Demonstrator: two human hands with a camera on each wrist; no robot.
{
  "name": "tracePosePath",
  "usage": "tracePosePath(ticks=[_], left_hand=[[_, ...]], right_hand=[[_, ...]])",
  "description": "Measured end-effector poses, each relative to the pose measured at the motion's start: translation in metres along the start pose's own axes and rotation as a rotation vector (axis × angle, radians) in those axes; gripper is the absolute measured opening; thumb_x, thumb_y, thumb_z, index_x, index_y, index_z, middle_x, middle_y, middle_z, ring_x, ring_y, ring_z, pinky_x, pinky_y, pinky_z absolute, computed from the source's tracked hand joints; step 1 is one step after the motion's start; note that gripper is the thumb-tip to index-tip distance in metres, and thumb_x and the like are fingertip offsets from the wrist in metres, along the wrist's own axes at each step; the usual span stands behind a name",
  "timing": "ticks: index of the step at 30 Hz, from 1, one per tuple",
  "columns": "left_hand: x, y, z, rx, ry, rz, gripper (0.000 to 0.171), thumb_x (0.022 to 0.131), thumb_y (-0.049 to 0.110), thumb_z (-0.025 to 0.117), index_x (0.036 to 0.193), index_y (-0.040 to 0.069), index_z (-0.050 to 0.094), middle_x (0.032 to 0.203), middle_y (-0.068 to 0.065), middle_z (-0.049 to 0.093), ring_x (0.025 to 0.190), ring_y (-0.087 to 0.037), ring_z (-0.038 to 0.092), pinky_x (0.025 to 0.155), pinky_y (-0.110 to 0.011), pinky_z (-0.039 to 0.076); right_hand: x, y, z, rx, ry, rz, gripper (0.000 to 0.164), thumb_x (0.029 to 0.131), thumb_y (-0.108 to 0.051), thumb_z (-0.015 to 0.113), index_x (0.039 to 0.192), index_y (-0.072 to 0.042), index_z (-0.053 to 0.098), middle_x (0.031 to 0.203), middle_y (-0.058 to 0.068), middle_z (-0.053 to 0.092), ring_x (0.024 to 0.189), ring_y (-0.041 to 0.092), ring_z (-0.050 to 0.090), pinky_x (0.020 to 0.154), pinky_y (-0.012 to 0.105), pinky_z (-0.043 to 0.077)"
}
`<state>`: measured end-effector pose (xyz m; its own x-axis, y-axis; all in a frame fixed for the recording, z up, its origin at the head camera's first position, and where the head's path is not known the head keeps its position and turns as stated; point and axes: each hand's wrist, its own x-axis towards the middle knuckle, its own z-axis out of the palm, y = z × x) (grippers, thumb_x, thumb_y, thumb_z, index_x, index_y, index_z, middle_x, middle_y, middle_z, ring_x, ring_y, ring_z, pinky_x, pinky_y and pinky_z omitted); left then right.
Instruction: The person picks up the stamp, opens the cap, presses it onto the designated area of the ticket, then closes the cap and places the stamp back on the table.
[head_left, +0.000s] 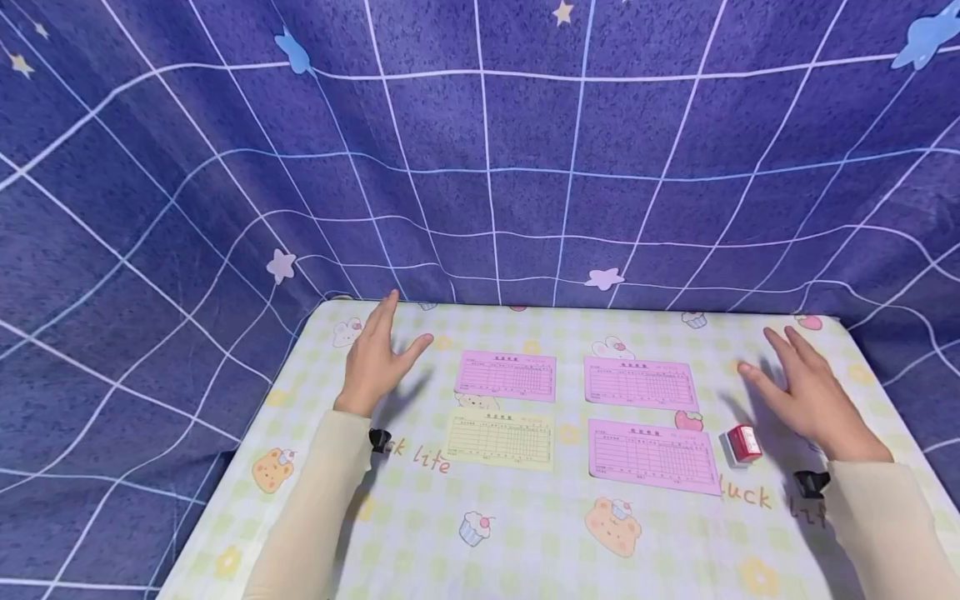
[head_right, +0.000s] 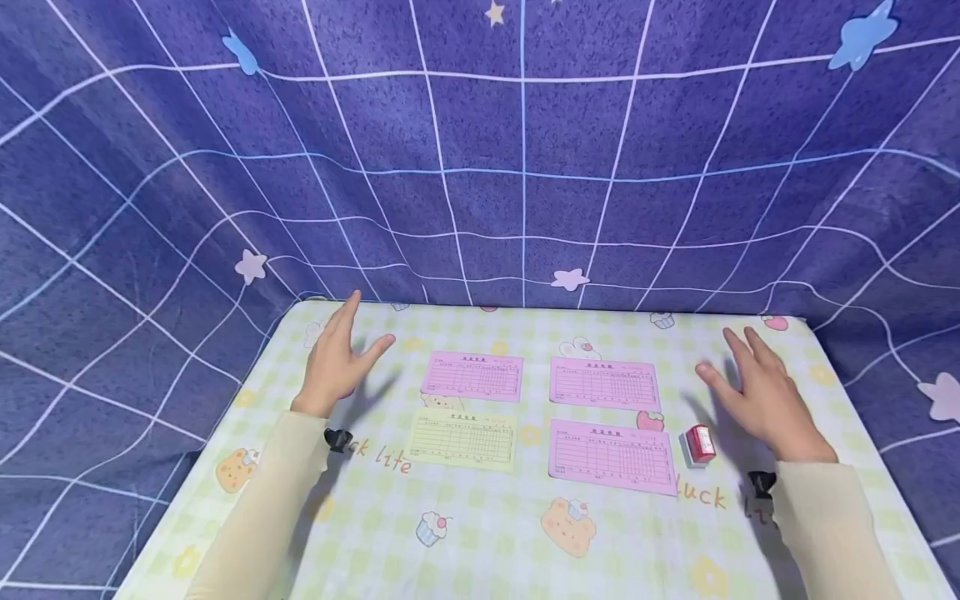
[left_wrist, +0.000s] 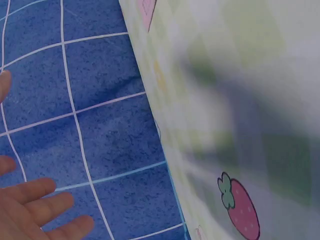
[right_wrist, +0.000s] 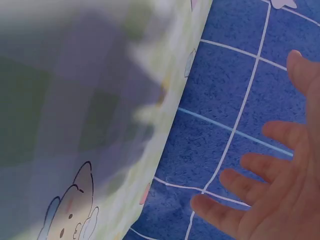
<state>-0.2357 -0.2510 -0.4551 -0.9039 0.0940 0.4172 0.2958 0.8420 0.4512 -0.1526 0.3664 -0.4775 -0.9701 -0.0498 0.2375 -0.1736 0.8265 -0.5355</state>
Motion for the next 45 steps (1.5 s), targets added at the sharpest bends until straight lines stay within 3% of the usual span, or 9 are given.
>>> tracePosePath(ticks=[4,9,12,15,19,24,28,37,45], left_hand=[[-0.004,0.007,0.003,-0.026,0.003,-0.013,0.100,0.093,0.061,0.073,0.170,0.020,0.023,0.166,-0.017,0.040,0.142,-0.046,0.049,0.100,-0.067,0.050],[-0.011,0.015,0.006,-0.041,0.003,-0.020,0.104,0.092,0.063,0.073,0.171,0.020,0.020,0.162,-0.021,0.045,0.138,-0.047,0.053,0.097,-0.066,0.052],[-0.015,0.019,0.009,-0.058,0.001,-0.018,0.104,0.092,0.062,0.073,0.171,0.021,0.018,0.160,-0.022,0.046,0.136,-0.048,0.055,0.097,-0.066,0.052],[-0.019,0.023,0.010,-0.075,0.012,-0.011,0.104,0.092,0.061,0.074,0.171,0.021,0.019,0.160,-0.023,0.046,0.135,-0.049,0.055,0.098,-0.066,0.051],[-0.024,0.030,0.012,-0.102,0.026,0.005,0.105,0.092,0.059,0.076,0.171,0.022,0.018,0.162,-0.022,0.044,0.135,-0.049,0.055,0.100,-0.065,0.051],[-0.030,0.041,0.012,-0.122,0.023,0.010,0.104,0.092,0.061,0.075,0.171,0.026,0.017,0.163,-0.019,0.045,0.138,-0.046,0.054,0.100,-0.064,0.051],[-0.035,0.052,0.012,-0.144,0.026,0.044,0.103,0.092,0.057,0.078,0.170,0.021,0.022,0.163,-0.017,0.045,0.140,-0.043,0.053,0.104,-0.062,0.050],[-0.048,0.072,0.016,-0.133,0.008,0.120,0.100,0.090,0.054,0.079,0.168,0.014,0.029,0.158,-0.018,0.051,0.133,-0.045,0.059,0.096,-0.059,0.056],[-0.054,0.083,0.021,-0.135,0.005,0.168,0.100,0.089,0.052,0.081,0.167,0.013,0.031,0.157,-0.018,0.052,0.132,-0.043,0.060,0.094,-0.057,0.058]], right_hand=[[-0.007,-0.008,-0.001,-0.015,0.016,0.020,0.070,0.107,-0.036,0.062,0.155,0.009,0.039,0.151,0.043,0.038,0.133,0.066,0.039,0.107,0.078,0.029],[-0.016,-0.022,-0.005,-0.081,0.027,0.058,0.060,0.105,-0.042,0.063,0.141,0.006,0.055,0.120,0.035,0.064,0.103,0.052,0.063,0.080,0.067,0.047],[-0.021,-0.030,-0.006,-0.125,0.000,0.070,0.058,0.104,-0.047,0.062,0.132,0.003,0.062,0.099,0.024,0.070,0.082,0.038,0.067,0.063,0.054,0.049],[-0.029,-0.038,-0.006,-0.163,-0.042,0.090,0.055,0.104,-0.052,0.062,0.123,-0.001,0.066,0.083,0.009,0.068,0.068,0.023,0.060,0.052,0.040,0.042],[-0.039,-0.048,-0.006,-0.197,-0.087,0.104,0.052,0.103,-0.055,0.062,0.113,-0.005,0.068,0.074,-0.001,0.060,0.062,0.015,0.052,0.049,0.035,0.036],[-0.052,-0.056,-0.006,-0.208,-0.159,0.105,0.054,0.100,-0.057,0.067,0.111,-0.005,0.069,0.072,-0.002,0.058,0.060,0.015,0.051,0.046,0.036,0.038],[-0.058,-0.060,-0.006,-0.186,-0.210,0.097,0.051,0.100,-0.053,0.069,0.114,-0.004,0.069,0.071,-0.003,0.057,0.059,0.015,0.050,0.048,0.036,0.038],[-0.063,-0.063,0.000,-0.170,-0.195,0.042,0.024,0.096,-0.024,0.076,0.106,-0.003,0.069,0.065,-0.005,0.054,0.054,0.014,0.047,0.048,0.035,0.038],[-0.062,-0.066,0.003,-0.180,-0.213,0.022,0.015,0.096,-0.019,0.074,0.102,-0.006,0.068,0.064,-0.007,0.050,0.054,0.014,0.044,0.047,0.033,0.034]])
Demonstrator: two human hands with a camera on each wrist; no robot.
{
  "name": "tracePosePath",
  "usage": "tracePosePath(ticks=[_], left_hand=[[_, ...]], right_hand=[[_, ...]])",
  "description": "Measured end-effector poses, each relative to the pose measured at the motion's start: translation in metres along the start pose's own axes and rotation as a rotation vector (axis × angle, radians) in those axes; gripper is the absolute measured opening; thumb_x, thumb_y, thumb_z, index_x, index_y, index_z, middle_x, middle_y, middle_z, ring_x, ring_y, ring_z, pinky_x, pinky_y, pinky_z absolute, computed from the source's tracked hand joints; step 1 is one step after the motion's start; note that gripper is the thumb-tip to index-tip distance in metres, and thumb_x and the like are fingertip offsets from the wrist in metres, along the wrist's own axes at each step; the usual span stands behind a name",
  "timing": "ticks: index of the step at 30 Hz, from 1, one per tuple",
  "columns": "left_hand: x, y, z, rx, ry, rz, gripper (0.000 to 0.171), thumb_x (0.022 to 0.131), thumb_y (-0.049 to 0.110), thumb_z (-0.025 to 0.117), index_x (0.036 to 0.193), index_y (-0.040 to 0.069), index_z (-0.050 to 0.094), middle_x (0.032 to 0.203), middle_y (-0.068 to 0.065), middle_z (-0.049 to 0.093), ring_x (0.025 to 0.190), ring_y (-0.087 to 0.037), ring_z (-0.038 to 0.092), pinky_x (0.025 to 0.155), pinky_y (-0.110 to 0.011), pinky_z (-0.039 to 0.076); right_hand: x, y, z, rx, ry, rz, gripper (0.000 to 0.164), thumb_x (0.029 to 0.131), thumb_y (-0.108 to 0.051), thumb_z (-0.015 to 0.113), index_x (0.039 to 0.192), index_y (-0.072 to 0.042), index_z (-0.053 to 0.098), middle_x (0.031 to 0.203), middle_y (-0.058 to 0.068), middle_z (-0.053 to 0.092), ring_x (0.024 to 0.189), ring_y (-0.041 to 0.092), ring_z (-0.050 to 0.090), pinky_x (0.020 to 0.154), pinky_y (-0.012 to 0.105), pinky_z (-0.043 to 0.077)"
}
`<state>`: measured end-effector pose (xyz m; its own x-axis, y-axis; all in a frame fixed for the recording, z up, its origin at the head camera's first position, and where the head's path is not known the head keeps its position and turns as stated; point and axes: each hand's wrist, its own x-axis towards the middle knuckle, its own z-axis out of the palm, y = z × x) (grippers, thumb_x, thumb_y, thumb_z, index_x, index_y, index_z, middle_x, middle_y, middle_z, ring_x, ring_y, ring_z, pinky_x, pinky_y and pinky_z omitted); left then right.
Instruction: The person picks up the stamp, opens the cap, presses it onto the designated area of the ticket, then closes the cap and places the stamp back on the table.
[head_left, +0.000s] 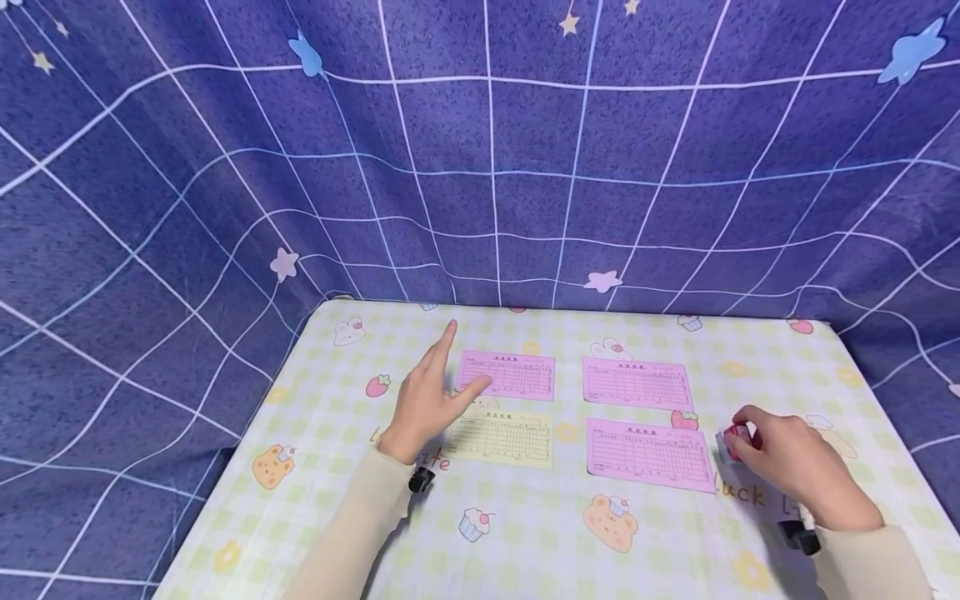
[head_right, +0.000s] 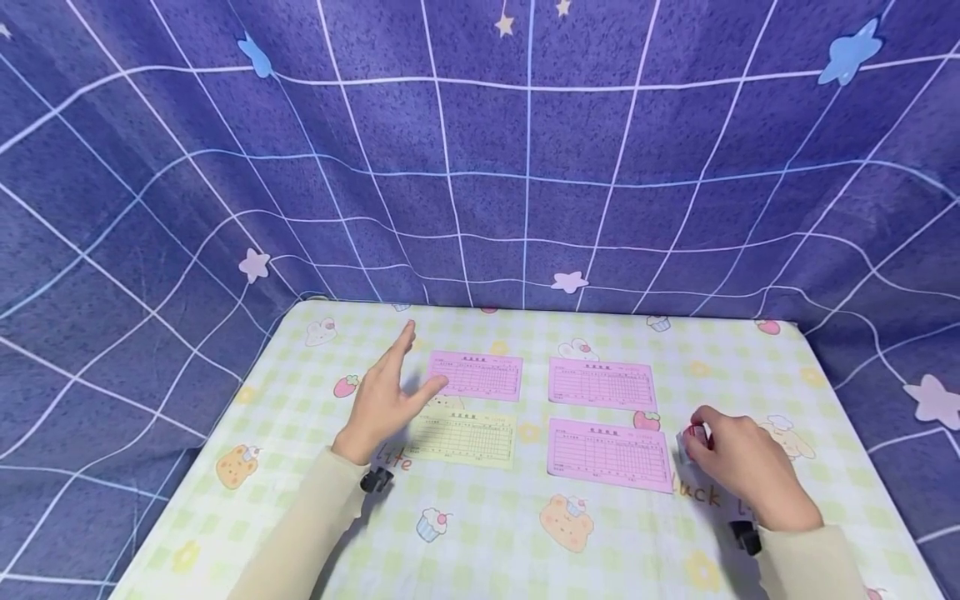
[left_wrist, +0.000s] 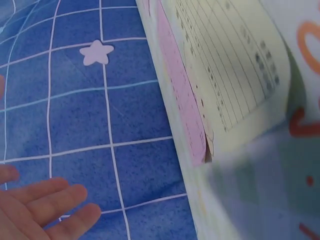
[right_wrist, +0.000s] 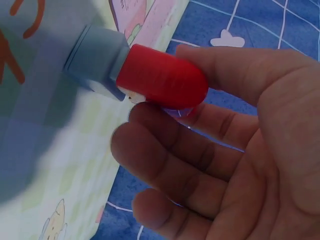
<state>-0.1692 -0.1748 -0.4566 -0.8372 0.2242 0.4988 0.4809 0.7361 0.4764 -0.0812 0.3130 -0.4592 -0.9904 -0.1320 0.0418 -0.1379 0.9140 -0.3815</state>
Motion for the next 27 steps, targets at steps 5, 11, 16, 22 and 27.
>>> tracePosePath(ticks=[5,11,16,22,27], left_hand=[[-0.002,0.006,0.000,0.002,0.002,-0.007,0.099,0.090,0.054,0.079,0.168,0.016,0.031,0.158,-0.016,0.052,0.129,-0.044,0.062,0.093,-0.057,0.058],[-0.002,0.017,0.000,-0.046,0.022,0.016,0.097,0.090,0.051,0.080,0.167,0.014,0.033,0.157,-0.017,0.053,0.127,-0.045,0.063,0.092,-0.059,0.058],[0.000,0.026,0.000,-0.074,0.030,0.039,0.096,0.089,0.049,0.081,0.166,0.014,0.035,0.158,-0.015,0.052,0.131,-0.042,0.061,0.098,-0.057,0.056],[-0.001,0.037,0.003,-0.103,0.012,0.047,0.097,0.089,0.049,0.083,0.166,0.013,0.035,0.157,-0.016,0.053,0.135,-0.039,0.059,0.103,-0.055,0.054],[-0.003,0.041,0.010,-0.096,0.026,0.125,0.098,0.089,0.048,0.084,0.165,0.010,0.036,0.153,-0.016,0.056,0.137,-0.035,0.058,0.106,-0.051,0.053]], right_hand=[[0.001,-0.003,-0.001,-0.006,0.023,-0.022,0.012,0.094,-0.015,0.073,0.099,-0.006,0.067,0.064,-0.007,0.047,0.055,0.014,0.042,0.050,0.033,0.034],[0.002,-0.013,-0.007,0.006,0.108,-0.076,0.012,0.094,-0.011,0.072,0.103,-0.004,0.069,0.065,-0.009,0.046,0.057,0.012,0.043,0.053,0.032,0.035],[0.007,-0.028,-0.010,0.034,0.226,-0.171,0.016,0.092,-0.007,0.075,0.107,-0.004,0.070,0.064,-0.014,0.044,0.056,0.004,0.039,0.052,0.028,0.035],[0.017,-0.049,-0.007,0.106,0.285,-0.287,0.021,0.091,-0.004,0.078,0.110,-0.004,0.070,0.067,-0.018,0.051,0.055,-0.004,0.039,0.054,0.028,0.042],[0.023,-0.064,-0.004,0.164,0.308,-0.338,0.024,0.090,-0.002,0.079,0.112,-0.006,0.070,0.072,-0.016,0.062,0.060,-0.006,0.051,0.057,0.024,0.047]])
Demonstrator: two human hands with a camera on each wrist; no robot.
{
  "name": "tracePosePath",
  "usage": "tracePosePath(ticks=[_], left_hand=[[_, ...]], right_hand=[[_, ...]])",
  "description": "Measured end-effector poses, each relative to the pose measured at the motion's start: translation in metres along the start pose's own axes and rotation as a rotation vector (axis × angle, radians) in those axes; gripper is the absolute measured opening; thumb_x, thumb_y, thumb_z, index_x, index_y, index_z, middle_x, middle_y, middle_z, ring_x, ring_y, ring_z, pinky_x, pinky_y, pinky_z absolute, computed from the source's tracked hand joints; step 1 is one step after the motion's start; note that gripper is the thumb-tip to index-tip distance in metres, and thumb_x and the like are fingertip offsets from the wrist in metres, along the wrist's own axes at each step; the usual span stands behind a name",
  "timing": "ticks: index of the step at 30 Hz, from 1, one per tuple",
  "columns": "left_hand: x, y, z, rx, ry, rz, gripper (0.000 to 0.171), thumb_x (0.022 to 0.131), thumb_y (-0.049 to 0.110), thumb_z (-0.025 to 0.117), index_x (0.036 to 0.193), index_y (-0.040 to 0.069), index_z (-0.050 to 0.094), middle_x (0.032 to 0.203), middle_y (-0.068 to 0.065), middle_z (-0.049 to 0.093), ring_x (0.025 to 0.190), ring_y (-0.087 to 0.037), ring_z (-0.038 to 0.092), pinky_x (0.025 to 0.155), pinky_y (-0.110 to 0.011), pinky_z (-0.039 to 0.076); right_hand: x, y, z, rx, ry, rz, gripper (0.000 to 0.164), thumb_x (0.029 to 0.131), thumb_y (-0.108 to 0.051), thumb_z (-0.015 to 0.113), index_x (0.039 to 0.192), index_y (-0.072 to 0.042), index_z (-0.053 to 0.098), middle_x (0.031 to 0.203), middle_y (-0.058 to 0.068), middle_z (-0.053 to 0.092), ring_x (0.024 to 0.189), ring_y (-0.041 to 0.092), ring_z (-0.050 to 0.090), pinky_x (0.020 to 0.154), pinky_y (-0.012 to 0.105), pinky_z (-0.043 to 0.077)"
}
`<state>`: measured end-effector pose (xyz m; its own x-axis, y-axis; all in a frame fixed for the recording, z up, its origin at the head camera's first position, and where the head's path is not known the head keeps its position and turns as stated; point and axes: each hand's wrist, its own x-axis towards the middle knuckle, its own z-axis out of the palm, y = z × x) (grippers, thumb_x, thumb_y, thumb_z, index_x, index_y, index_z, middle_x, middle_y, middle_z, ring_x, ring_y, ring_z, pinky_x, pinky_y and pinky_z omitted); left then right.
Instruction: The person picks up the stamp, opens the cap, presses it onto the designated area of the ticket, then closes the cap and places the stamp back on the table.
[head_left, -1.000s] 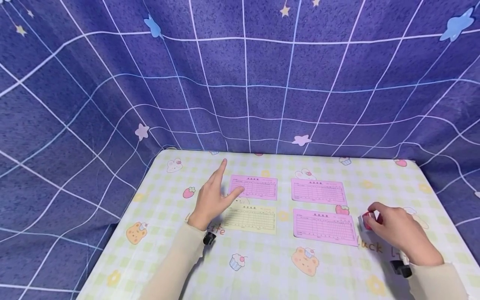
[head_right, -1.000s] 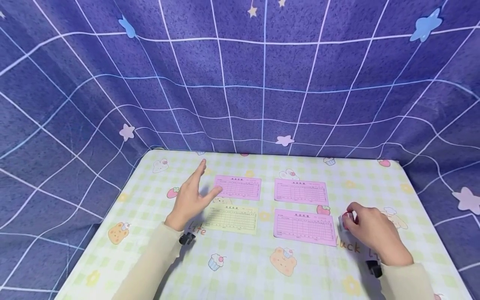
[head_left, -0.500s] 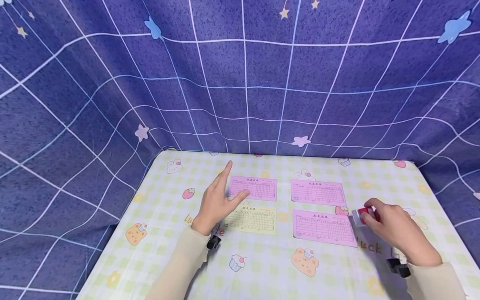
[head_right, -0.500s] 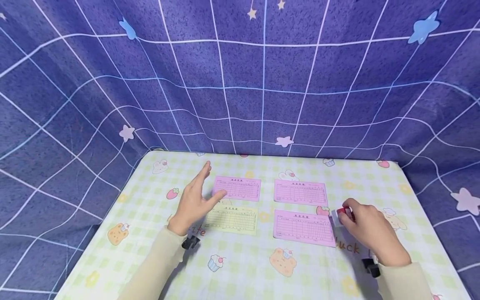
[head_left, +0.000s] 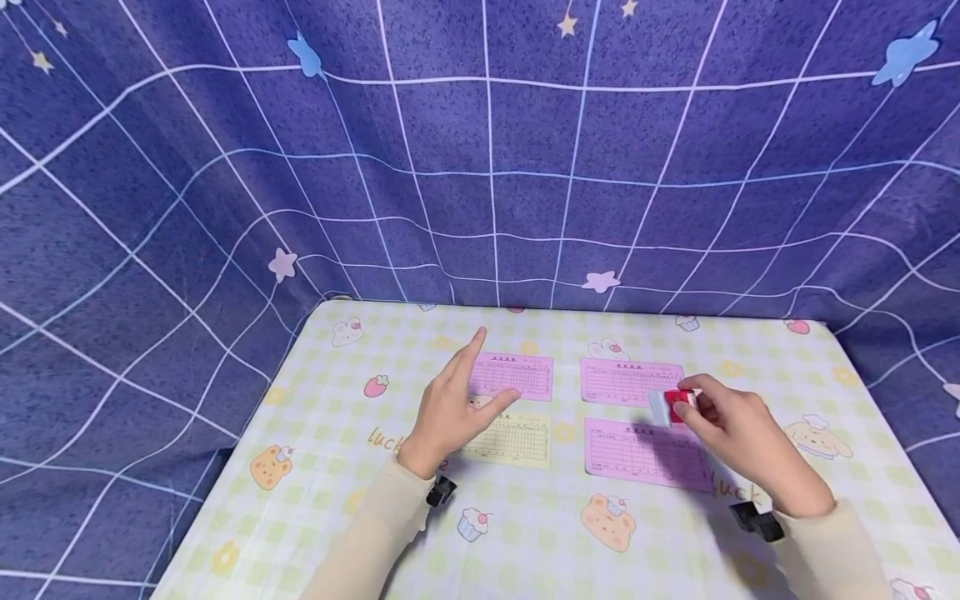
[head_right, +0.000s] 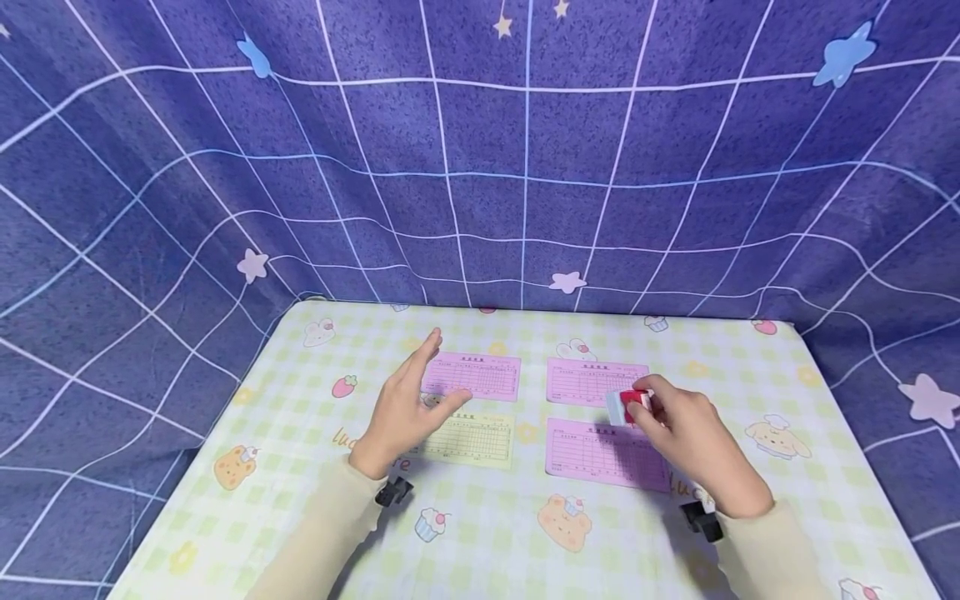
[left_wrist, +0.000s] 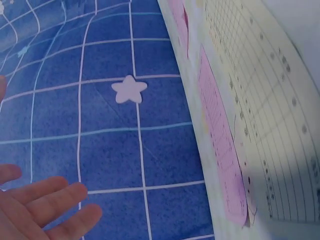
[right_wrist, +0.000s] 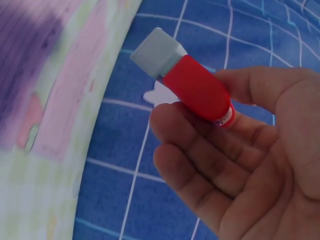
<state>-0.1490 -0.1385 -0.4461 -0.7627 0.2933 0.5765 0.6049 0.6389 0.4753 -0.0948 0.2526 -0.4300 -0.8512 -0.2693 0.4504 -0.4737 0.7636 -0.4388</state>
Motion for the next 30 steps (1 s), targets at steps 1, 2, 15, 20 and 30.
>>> tracePosePath(ticks=[1,2,15,20,30], left_hand=[[0.000,0.001,0.001,0.005,0.003,0.018,0.098,0.088,0.048,0.084,0.165,0.010,0.036,0.153,-0.016,0.057,0.137,-0.034,0.059,0.107,-0.050,0.052],[0.000,0.002,0.003,0.010,0.005,0.034,0.098,0.088,0.049,0.084,0.164,0.009,0.037,0.152,-0.015,0.058,0.137,-0.032,0.059,0.107,-0.049,0.052],[0.001,0.020,0.018,-0.023,0.015,0.166,0.092,0.090,0.051,0.082,0.160,0.005,0.043,0.153,-0.015,0.057,0.134,-0.032,0.061,0.105,-0.047,0.054],[0.001,0.028,0.023,-0.035,0.006,0.197,0.091,0.090,0.052,0.082,0.159,0.005,0.045,0.154,-0.013,0.057,0.134,-0.030,0.061,0.106,-0.044,0.054],[-0.003,0.041,0.036,-0.045,-0.030,0.232,0.097,0.079,0.041,0.093,0.157,0.005,0.048,0.153,-0.013,0.058,0.137,-0.027,0.059,0.108,-0.043,0.053]], right_hand=[[0.002,-0.002,0.001,0.014,0.003,-0.004,0.025,0.090,-0.001,0.079,0.112,-0.006,0.069,0.073,-0.015,0.065,0.061,-0.006,0.054,0.058,0.022,0.048],[0.003,-0.004,0.002,0.023,0.008,-0.008,0.025,0.090,-0.001,0.079,0.113,-0.007,0.069,0.074,-0.014,0.066,0.063,-0.006,0.057,0.059,0.020,0.048],[0.025,-0.028,0.016,0.186,0.085,-0.027,0.029,0.090,0.001,0.080,0.116,-0.011,0.071,0.081,-0.010,0.074,0.070,0.003,0.069,0.061,0.016,0.048],[0.028,-0.039,0.022,0.238,0.096,-0.042,0.031,0.090,0.003,0.079,0.117,-0.011,0.071,0.081,-0.014,0.072,0.073,0.006,0.070,0.065,0.016,0.050],[0.027,-0.056,0.035,0.325,0.069,-0.110,0.036,0.090,0.004,0.078,0.121,-0.013,0.069,0.084,-0.016,0.072,0.080,0.010,0.074,0.068,0.022,0.054]])
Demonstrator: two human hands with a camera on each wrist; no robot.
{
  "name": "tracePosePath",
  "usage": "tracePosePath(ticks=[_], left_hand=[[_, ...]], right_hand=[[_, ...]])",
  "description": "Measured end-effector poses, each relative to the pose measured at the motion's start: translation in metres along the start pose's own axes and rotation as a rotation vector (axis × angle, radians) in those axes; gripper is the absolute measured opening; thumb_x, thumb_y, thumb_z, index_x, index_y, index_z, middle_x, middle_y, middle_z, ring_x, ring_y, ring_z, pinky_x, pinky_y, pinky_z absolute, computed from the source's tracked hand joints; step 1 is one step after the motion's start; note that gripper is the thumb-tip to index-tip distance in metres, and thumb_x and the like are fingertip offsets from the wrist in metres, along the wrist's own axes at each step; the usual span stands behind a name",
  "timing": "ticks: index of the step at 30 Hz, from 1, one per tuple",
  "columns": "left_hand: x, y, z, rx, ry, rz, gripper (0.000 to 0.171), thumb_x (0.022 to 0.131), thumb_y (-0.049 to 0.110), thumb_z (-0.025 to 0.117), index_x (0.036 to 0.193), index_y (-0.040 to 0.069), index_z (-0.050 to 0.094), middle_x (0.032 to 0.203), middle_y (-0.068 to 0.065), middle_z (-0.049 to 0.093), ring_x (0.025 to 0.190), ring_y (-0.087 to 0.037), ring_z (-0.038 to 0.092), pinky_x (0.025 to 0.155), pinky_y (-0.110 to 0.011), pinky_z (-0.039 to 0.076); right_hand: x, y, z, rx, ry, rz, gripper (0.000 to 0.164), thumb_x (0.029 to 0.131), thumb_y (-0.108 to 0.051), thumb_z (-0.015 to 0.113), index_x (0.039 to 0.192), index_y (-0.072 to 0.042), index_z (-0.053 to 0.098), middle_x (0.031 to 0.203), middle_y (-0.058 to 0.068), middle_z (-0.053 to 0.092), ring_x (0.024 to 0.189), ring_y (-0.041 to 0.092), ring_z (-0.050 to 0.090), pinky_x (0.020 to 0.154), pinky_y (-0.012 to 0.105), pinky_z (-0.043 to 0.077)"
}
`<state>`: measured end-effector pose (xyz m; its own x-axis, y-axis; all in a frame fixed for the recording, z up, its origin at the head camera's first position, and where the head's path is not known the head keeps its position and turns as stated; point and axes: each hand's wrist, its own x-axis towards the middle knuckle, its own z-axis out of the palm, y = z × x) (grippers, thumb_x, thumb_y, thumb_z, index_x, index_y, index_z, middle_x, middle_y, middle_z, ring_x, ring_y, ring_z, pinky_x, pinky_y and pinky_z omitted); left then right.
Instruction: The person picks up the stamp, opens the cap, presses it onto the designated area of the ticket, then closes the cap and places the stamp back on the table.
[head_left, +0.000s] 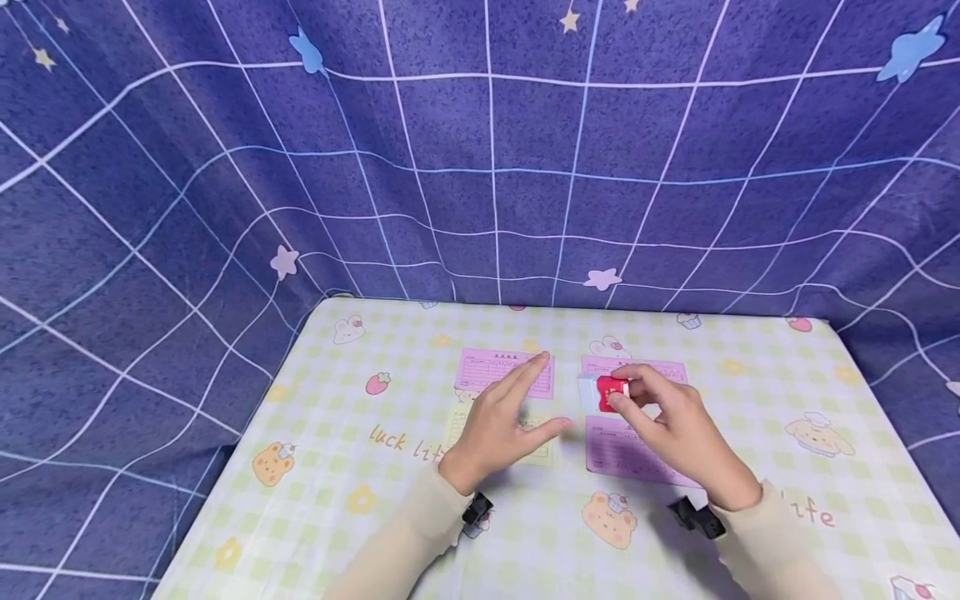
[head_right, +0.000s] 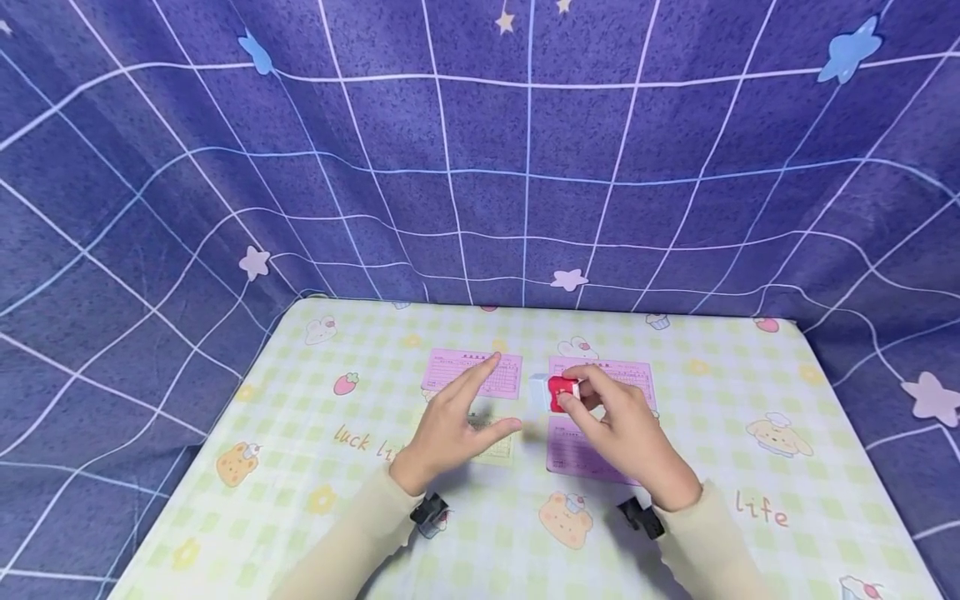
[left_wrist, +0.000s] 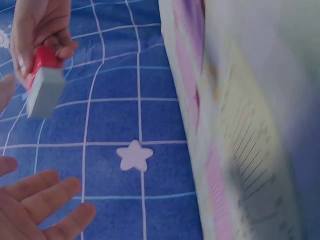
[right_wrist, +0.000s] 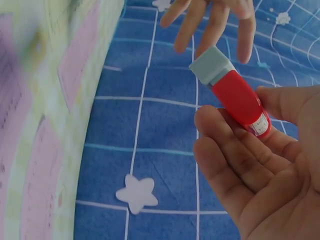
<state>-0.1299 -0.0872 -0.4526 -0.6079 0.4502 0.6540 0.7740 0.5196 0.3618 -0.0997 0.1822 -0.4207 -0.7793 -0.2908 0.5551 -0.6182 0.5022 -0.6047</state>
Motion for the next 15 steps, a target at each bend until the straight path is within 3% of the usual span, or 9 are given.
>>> tracePosePath(ticks=[7,15], left_hand=[[-0.005,0.005,0.010,-0.011,0.016,0.078,0.094,0.074,0.037,0.096,0.152,0.003,0.054,0.149,-0.014,0.061,0.135,-0.026,0.062,0.107,-0.039,0.053],[-0.004,0.007,0.013,-0.041,0.035,0.136,0.082,0.079,0.032,0.093,0.147,0.003,0.059,0.144,-0.013,0.065,0.129,-0.025,0.066,0.102,-0.036,0.056]], right_hand=[[-0.001,-0.003,0.006,0.094,-0.047,-0.008,0.036,0.091,0.007,0.077,0.120,-0.012,0.067,0.089,-0.010,0.077,0.082,0.011,0.075,0.070,0.021,0.056],[-0.004,-0.005,0.007,0.097,-0.057,0.029,0.035,0.092,0.006,0.076,0.119,-0.013,0.067,0.089,-0.012,0.076,0.083,0.010,0.075,0.069,0.024,0.056]])
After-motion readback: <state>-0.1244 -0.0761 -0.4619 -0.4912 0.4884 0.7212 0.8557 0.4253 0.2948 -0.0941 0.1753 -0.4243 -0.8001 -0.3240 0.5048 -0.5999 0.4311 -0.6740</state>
